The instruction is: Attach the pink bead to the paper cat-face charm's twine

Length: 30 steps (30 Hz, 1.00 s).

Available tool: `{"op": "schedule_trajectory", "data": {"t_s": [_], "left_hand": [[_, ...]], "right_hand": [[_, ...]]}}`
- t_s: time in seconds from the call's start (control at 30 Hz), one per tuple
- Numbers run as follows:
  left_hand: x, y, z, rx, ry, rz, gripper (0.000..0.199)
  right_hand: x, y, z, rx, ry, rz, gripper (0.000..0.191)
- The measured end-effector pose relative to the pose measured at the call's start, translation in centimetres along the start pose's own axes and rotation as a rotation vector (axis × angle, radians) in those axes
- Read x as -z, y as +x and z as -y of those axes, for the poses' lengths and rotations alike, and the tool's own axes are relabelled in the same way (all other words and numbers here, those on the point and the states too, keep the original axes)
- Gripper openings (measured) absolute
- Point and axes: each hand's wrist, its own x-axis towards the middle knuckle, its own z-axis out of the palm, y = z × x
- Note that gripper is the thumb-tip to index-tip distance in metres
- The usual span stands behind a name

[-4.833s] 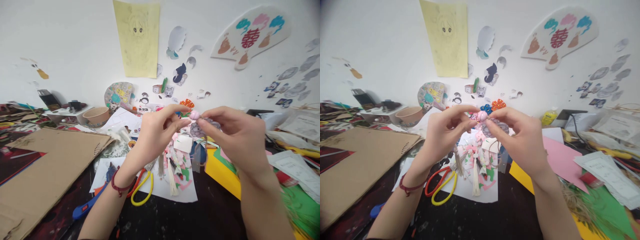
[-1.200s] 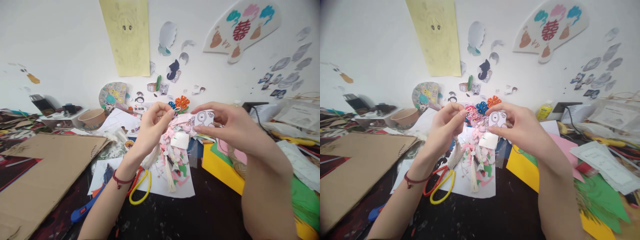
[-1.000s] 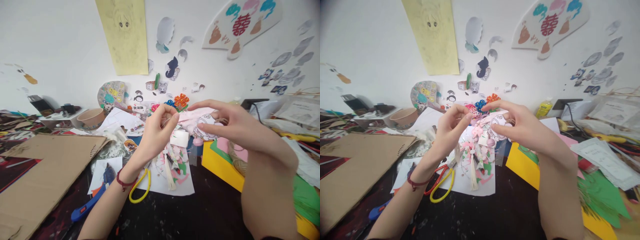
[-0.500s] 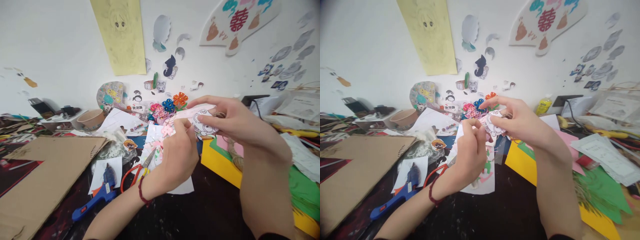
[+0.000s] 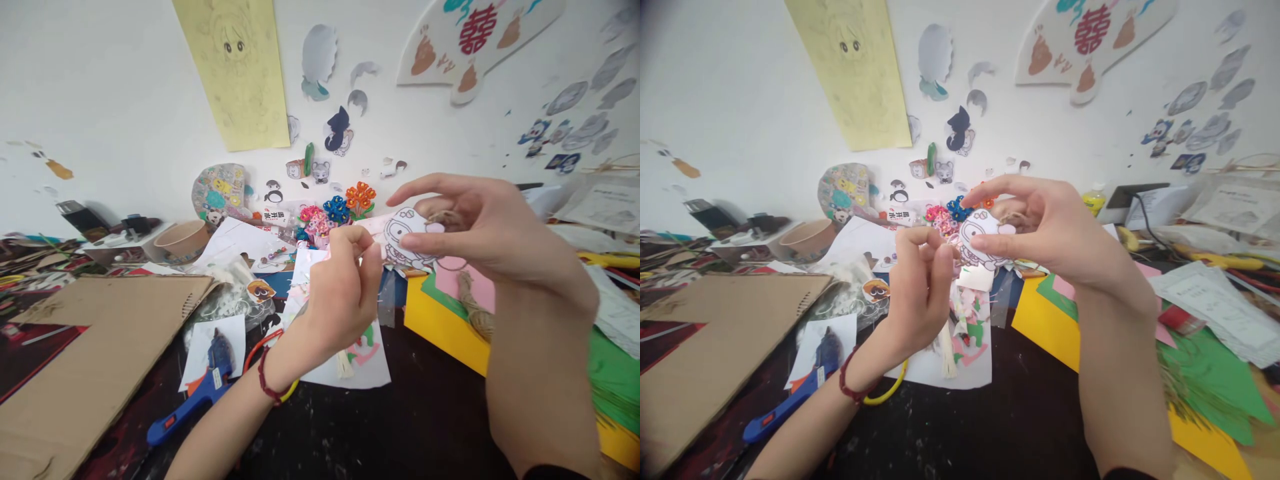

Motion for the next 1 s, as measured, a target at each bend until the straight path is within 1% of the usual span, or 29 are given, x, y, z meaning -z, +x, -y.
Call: {"op": "schedule_trajectory", "data": {"t_s": [0.13, 0.27, 0.37, 0.47, 0.57, 0.63, 0.73, 0.8, 0.87, 1.0], "left_hand": [[0.1, -0.1, 0.2, 0.036, -0.044, 0.053, 0.007], [0.3, 0.3, 0.3, 0.061, -0.073, 0.007, 0.003], [0.6, 0.8, 0.3, 0.087, -0.111, -0.010, 0.006], [0.9, 1.1, 0.5, 0.151, -0.217, 0.023, 0.010], [0.9, 1.1, 0.5, 0.234, -0.309, 0.021, 0.013], [0.7, 1.0, 0.4, 0.267, -0.315, 0.012, 0.012], [0.4, 0.8, 0.2, 0.288, -0.288, 0.009, 0.012], [0.4, 0.8, 0.2, 0.279, -0.256, -0.014, 0.012], [0.4, 0.9, 0.4, 0.224, -0.196, -0.068, 0.011], [0.8, 1.5, 1.0, 0.016, 0.021, -0.152, 0.008]], "right_hand": [[-0.4, -0.5, 0.3, 0.123, -0.092, -0.139, 0.026], [-0.7, -0.7, 0.5, 0.166, -0.145, -0.211, 0.025], [-0.7, -0.7, 0.5, 0.167, -0.166, -0.173, 0.024], [-0.8, -0.6, 0.4, 0.174, -0.211, -0.104, 0.024], [-1.0, -0.5, 0.1, 0.213, -0.257, -0.119, 0.027], [-1.2, -0.5, 0.0, 0.231, -0.276, -0.137, 0.030], [-1.5, -0.6, 0.0, 0.214, -0.268, -0.124, 0.037], [-1.8, -0.6, 0.0, 0.189, -0.246, -0.110, 0.039], [-2.2, -0.6, 0.1, 0.167, -0.214, -0.095, 0.037], [-2.7, -0.2, -0.1, 0.112, -0.080, -0.004, 0.038]]}}
